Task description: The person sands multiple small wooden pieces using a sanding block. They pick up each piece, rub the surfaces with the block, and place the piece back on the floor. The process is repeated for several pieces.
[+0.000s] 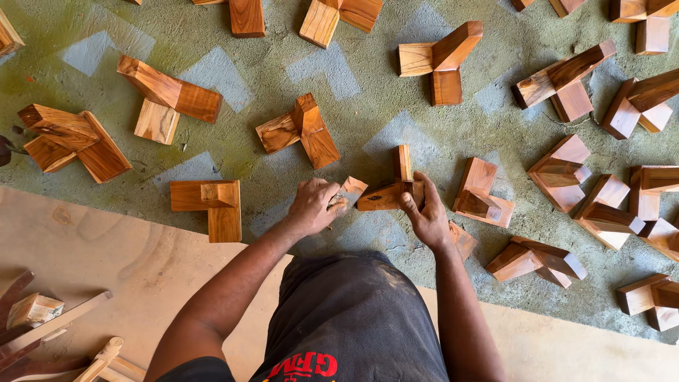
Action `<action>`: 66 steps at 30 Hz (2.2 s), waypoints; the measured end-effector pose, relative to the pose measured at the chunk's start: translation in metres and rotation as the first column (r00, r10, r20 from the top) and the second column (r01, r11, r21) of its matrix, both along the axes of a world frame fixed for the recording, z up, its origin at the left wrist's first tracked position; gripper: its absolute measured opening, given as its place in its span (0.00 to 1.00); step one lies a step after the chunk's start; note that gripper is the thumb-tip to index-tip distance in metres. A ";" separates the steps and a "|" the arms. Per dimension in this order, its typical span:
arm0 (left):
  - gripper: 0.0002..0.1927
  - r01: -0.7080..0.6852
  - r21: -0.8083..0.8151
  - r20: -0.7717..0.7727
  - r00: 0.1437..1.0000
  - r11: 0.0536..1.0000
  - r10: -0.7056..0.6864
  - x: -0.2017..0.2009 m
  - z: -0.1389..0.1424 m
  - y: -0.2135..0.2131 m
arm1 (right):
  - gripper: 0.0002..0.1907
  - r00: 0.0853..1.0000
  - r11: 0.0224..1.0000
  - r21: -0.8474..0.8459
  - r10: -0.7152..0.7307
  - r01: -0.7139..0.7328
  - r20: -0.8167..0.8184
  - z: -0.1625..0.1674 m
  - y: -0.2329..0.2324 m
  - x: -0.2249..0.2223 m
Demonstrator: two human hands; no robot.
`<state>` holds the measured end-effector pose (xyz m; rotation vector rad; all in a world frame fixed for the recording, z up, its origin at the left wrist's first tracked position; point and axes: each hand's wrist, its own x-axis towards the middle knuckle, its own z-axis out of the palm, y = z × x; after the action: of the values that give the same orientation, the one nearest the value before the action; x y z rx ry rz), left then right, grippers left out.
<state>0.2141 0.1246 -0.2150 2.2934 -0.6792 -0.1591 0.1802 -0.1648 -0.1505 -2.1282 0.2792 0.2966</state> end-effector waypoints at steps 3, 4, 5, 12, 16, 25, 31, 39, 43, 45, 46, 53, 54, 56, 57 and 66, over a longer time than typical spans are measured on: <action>0.11 -0.058 -0.081 -0.202 0.979 0.995 0.040 0.003 0.005 -0.005 | 0.38 0.991 0.995 -0.092 0.050 -0.038 0.128 -0.002 -0.003 0.013; 0.10 -0.086 -0.095 -0.278 0.959 0.992 0.057 0.004 0.006 -0.007 | 0.39 0.981 0.994 -0.103 0.063 -0.044 0.185 -0.003 -0.003 0.018; 0.09 -0.116 -0.107 -0.353 0.933 0.988 0.071 0.004 0.005 -0.010 | 0.39 0.990 0.995 -0.099 0.026 -0.012 0.141 -0.004 0.000 0.022; 0.18 0.062 -0.145 0.080 0.996 0.988 -0.051 -0.001 -0.007 -0.029 | 0.37 0.985 0.982 -0.077 -0.173 0.172 -0.001 0.002 0.014 0.031; 0.20 0.219 -0.072 0.254 0.947 0.973 -0.195 0.001 -0.010 -0.043 | 0.37 0.987 0.985 -0.071 -0.150 0.154 0.055 0.002 0.013 0.034; 0.20 0.331 0.313 0.262 0.871 0.890 -0.416 -0.004 -0.021 -0.054 | 0.35 0.987 0.982 -0.103 -0.158 0.158 0.007 -0.005 0.009 0.031; 0.20 0.248 0.469 0.163 0.919 0.847 -0.360 0.001 -0.011 -0.043 | 0.33 0.982 0.977 -0.115 -0.184 0.178 -0.041 0.001 0.010 0.028; 0.14 0.331 0.325 0.438 0.778 0.886 -0.451 0.006 0.003 -0.082 | 0.30 0.985 0.981 -0.093 -0.170 0.172 0.027 -0.003 0.011 0.026; 0.18 0.371 0.424 0.341 0.780 0.826 -0.525 0.005 -0.004 -0.093 | 0.29 0.985 0.984 -0.071 -0.160 0.164 0.061 -0.005 0.009 0.025; 0.16 0.406 0.429 0.277 0.791 0.807 -0.545 0.004 -0.008 -0.090 | 0.29 0.984 0.983 -0.059 -0.174 0.176 0.041 -0.006 0.008 0.025; 0.14 0.438 0.431 0.215 0.799 0.789 -0.562 0.003 -0.008 -0.086 | 0.29 0.983 0.982 -0.055 -0.181 0.182 0.026 -0.006 0.008 0.024; 0.12 0.509 0.435 0.034 0.815 0.742 -0.579 0.008 -0.003 -0.038 | 0.29 0.981 0.979 -0.054 -0.196 0.195 -0.008 -0.001 0.010 0.025; 0.12 0.476 0.368 0.088 0.837 0.799 -0.540 0.011 -0.002 -0.033 | 0.29 0.983 0.981 -0.069 -0.184 0.183 -0.004 0.000 0.010 0.024; 0.12 0.405 0.218 0.181 0.877 0.888 -0.444 0.014 -0.003 -0.030 | 0.29 0.986 0.982 -0.091 -0.167 0.167 0.008 0.000 0.010 0.024; 0.14 0.374 0.129 0.179 0.902 0.919 -0.392 0.013 -0.004 -0.033 | 0.30 0.986 0.982 -0.098 -0.163 0.164 0.016 0.001 0.010 0.023; 0.27 0.256 0.374 0.275 0.887 0.891 -0.370 -0.014 -0.005 -0.056 | 0.29 0.986 0.982 -0.098 -0.161 0.163 0.031 0.002 0.013 0.024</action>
<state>0.2004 0.0682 -0.2198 2.5381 -1.2987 -0.0269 0.2041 -0.1521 -0.1485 -2.1903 0.4600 0.1655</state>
